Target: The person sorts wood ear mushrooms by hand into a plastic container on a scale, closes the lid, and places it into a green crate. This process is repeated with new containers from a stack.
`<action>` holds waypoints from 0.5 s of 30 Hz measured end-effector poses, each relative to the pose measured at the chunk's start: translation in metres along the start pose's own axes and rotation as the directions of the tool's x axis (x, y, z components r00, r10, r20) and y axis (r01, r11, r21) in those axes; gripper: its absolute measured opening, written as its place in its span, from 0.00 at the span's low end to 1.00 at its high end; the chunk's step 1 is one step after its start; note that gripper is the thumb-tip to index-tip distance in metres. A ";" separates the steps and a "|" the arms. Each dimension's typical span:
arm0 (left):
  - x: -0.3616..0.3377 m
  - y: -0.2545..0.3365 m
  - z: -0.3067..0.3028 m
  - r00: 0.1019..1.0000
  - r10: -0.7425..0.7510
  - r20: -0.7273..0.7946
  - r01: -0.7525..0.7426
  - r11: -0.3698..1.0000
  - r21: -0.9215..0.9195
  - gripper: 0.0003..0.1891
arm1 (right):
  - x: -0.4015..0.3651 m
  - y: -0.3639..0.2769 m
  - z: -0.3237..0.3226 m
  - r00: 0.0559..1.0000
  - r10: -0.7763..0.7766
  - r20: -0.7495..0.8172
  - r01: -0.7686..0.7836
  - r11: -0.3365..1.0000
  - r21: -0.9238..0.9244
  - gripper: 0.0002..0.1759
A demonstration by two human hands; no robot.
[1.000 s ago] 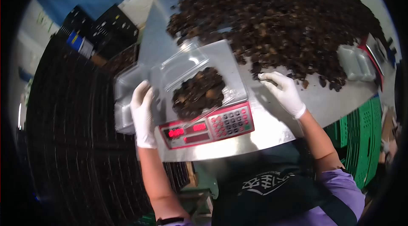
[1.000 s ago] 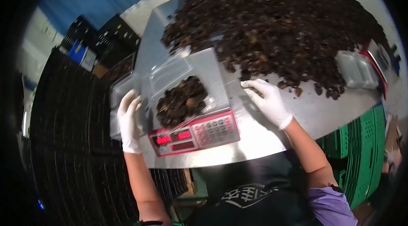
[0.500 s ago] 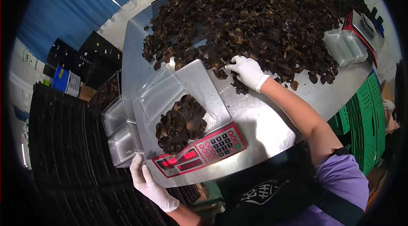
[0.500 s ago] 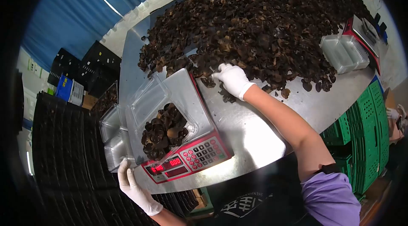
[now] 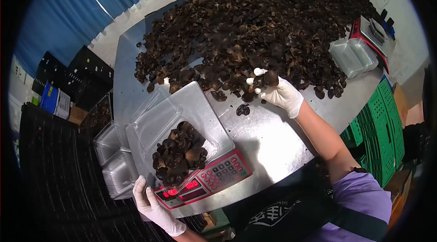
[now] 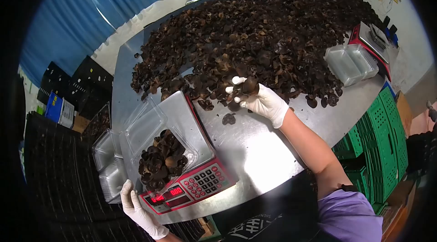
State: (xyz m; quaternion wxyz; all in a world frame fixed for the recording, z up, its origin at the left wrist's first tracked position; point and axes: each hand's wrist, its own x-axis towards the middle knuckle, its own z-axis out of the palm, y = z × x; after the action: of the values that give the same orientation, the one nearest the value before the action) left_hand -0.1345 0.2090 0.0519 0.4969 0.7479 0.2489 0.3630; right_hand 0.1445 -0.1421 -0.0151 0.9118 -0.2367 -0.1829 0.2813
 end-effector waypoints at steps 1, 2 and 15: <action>0.000 -0.001 0.000 1.000 0.006 0.005 -0.006 1.000 0.003 0.14 | 0.000 0.003 0.002 1.000 0.002 0.004 -0.002 0.999 0.040 0.24; -0.002 -0.002 -0.001 1.000 0.011 0.008 -0.011 1.000 0.008 0.14 | 0.002 0.005 0.005 1.000 0.006 0.009 -0.006 0.999 0.042 0.24; 0.024 0.001 -0.010 0.989 -0.030 0.142 0.026 0.999 0.028 0.22 | 0.031 0.070 0.156 0.995 -0.077 0.056 0.088 0.522 -0.848 0.14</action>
State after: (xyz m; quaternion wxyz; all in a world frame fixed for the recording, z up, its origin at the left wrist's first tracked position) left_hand -0.1276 0.2317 0.0628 0.5087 0.7748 0.2278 0.2984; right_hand 0.0659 -0.0205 0.0817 0.6926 -0.6397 -0.3130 0.1148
